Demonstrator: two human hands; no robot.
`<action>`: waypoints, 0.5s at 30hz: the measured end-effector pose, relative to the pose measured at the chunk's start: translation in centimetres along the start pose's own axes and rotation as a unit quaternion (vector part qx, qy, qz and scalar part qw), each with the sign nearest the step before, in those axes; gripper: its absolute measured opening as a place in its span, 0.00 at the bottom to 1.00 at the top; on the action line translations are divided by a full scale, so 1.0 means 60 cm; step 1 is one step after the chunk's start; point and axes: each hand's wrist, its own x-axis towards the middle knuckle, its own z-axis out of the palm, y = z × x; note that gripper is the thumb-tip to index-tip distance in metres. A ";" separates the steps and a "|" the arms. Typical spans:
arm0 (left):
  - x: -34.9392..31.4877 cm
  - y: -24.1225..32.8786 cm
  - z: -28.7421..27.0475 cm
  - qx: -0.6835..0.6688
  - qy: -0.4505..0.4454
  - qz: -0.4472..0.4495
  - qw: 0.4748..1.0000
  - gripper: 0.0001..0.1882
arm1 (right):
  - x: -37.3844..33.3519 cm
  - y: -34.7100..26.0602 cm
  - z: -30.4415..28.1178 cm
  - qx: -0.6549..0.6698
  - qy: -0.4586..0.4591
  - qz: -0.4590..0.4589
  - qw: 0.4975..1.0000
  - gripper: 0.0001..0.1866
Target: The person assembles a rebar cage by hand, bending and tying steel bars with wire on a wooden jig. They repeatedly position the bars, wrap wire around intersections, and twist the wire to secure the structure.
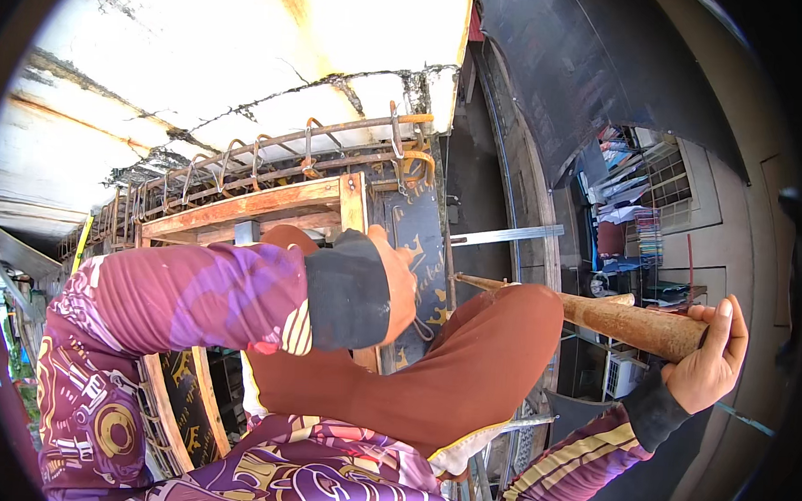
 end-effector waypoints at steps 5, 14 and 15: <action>-0.092 0.147 -0.069 -0.003 0.065 0.138 0.988 0.11 | 0.007 0.017 -0.006 0.007 -0.005 0.005 1.000 0.17; -0.095 0.177 -0.040 -0.039 0.092 0.147 0.984 0.12 | 0.026 0.047 -0.028 -0.118 -0.087 -0.107 0.983 0.16; -0.100 0.176 -0.044 -0.037 0.086 0.139 0.986 0.13 | 0.027 0.049 -0.023 -0.140 -0.097 -0.119 0.978 0.15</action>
